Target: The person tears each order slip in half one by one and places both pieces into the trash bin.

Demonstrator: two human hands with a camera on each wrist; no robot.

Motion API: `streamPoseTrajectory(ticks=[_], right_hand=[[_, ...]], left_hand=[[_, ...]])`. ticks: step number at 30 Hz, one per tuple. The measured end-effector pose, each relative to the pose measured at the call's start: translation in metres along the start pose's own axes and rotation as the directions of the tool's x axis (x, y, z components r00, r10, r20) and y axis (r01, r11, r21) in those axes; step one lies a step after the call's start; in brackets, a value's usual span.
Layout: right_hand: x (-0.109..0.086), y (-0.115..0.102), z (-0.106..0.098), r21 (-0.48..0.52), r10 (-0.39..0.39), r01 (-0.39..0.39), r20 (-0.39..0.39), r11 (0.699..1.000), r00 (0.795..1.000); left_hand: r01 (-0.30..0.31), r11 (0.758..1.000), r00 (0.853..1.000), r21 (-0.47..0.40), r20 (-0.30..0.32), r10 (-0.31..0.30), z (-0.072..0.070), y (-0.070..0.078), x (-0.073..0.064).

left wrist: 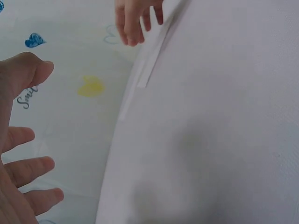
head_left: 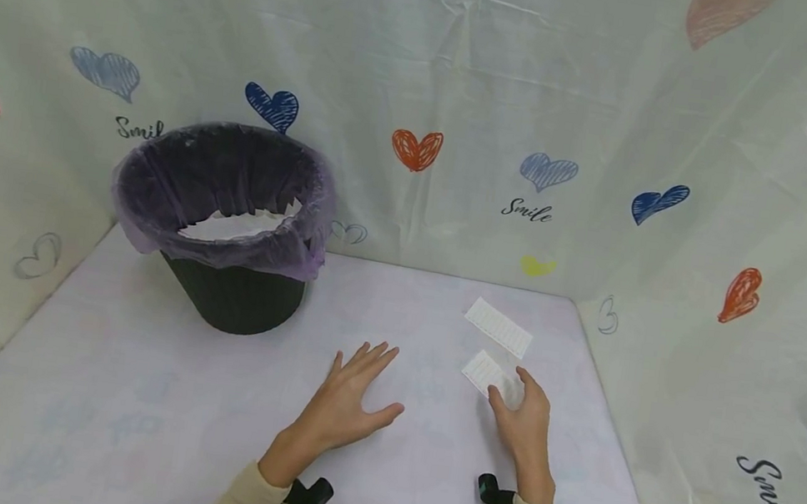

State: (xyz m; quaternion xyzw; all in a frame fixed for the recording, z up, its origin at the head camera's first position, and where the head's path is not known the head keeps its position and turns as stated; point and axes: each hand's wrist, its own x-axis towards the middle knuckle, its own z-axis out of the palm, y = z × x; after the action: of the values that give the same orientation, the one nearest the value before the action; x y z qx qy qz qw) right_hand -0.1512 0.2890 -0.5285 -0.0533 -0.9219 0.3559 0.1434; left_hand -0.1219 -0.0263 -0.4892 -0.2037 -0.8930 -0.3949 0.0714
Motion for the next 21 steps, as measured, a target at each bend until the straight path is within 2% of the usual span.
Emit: streamPoseTrajectory(ticks=[3,5,7,10,13,18,21], right_hand=[[0.002,0.008,-0.001,-0.037,-0.003,0.003,-0.014,0.999,1.0],[0.003,0.01,-0.003,-0.055,0.023,-0.023,-0.003,0.998,1.0],[0.004,0.011,-0.006,-0.071,0.076,-0.074,0.025,0.995,0.997],[0.005,0.011,-0.011,-0.092,0.169,-0.162,0.082,0.983,0.982],[0.004,0.012,-0.015,-0.099,0.225,-0.215,0.105,0.972,0.969],[0.004,0.018,-0.014,-0.088,0.268,-0.261,0.083,0.961,0.96],[0.006,0.021,-0.012,-0.087,0.262,-0.255,0.087,0.963,0.961]], left_hand=[[-0.002,1.0,1.0,-0.023,0.007,0.002,0.006,0.0,0.0],[-0.004,0.999,1.0,-0.032,0.009,0.004,0.008,0.0,0.0],[-0.002,0.999,1.0,-0.037,0.012,0.003,0.011,0.001,0.0],[-0.008,0.999,1.0,-0.053,0.016,0.009,0.013,0.002,0.0],[-0.016,0.998,1.0,-0.067,0.015,0.017,0.017,0.002,0.001],[-0.044,0.997,0.999,-0.07,0.008,0.045,0.024,0.003,0.005],[-0.064,0.995,0.998,-0.076,0.0,0.064,0.028,0.004,0.008]])
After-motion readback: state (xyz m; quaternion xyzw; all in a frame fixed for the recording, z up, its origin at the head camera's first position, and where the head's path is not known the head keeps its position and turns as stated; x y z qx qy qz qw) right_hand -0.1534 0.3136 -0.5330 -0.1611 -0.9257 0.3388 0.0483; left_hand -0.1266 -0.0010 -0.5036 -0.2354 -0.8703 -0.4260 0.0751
